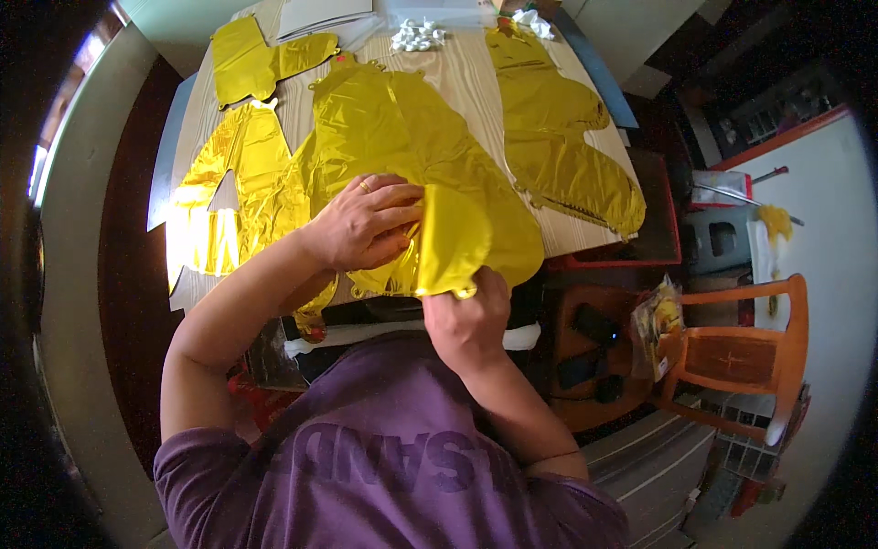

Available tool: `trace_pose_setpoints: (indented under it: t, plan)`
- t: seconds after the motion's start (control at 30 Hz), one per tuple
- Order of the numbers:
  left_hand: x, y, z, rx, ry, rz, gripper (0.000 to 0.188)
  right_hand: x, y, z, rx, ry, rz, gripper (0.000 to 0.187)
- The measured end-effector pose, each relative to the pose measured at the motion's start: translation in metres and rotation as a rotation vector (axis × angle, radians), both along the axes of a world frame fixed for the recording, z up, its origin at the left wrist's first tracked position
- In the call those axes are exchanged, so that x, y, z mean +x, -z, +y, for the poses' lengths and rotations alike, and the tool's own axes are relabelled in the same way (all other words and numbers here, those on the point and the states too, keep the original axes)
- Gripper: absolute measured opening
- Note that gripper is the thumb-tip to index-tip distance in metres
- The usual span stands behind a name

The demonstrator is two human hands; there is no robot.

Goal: Preparing and folding gold foil balloons and fall-themed signs.

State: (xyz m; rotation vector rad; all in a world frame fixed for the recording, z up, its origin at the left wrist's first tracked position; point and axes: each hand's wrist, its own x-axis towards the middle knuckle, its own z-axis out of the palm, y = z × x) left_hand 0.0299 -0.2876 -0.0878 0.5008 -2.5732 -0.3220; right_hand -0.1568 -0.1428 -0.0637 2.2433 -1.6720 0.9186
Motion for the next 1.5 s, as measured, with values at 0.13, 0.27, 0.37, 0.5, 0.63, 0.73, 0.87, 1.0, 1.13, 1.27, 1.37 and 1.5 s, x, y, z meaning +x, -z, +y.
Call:
trace_pose_setpoints:
  t: [0.13,0.27,0.37,0.5,0.63,0.73,0.87,1.0,1.13,1.27,1.37,1.5]
  plan:
    - [0.000,0.002,-0.005,-0.013,-0.003,-0.046,0.039,-0.003,0.003,-0.010,0.038,-0.235,-0.053,0.028]
    - [0.008,0.014,-0.008,0.040,0.008,0.009,0.052,-0.016,0.011,-0.012,0.079,-0.365,-0.006,0.023]
    - [0.007,0.008,-0.011,-0.039,0.081,-0.016,0.060,-0.022,0.014,-0.010,0.113,-0.389,0.027,0.025]
    - [0.008,0.009,-0.011,-0.012,0.070,-0.021,0.060,-0.026,0.006,-0.009,0.252,-0.439,-0.076,0.031]
    - [0.011,0.015,-0.013,0.047,0.047,-0.019,0.068,-0.038,-0.002,-0.016,0.342,-0.496,-0.306,0.035]
    - [0.010,0.013,-0.011,0.107,0.031,-0.029,0.074,-0.058,0.018,-0.028,0.270,-0.379,-0.237,0.032]
    - [0.007,0.010,-0.011,0.067,0.025,-0.052,0.073,-0.063,0.023,-0.045,0.244,-0.361,-0.015,0.036]
    - [0.008,0.010,-0.010,0.015,0.033,-0.071,0.065,-0.054,0.022,-0.051,0.300,-0.427,0.084,0.048]
    - [0.006,0.003,-0.009,0.018,0.031,-0.098,0.058,-0.056,0.017,-0.052,0.322,-0.444,0.138,0.052]
    - [0.007,0.007,-0.011,0.013,0.035,-0.087,0.058,-0.060,0.017,-0.051,0.343,-0.460,0.156,0.054]
    - [0.006,0.004,-0.011,0.020,0.039,-0.109,0.059,-0.062,0.017,-0.051,0.355,-0.465,0.147,0.052]
    - [0.007,0.007,-0.011,0.066,0.014,-0.086,0.066,-0.068,0.013,-0.057,0.359,-0.502,0.107,0.047]
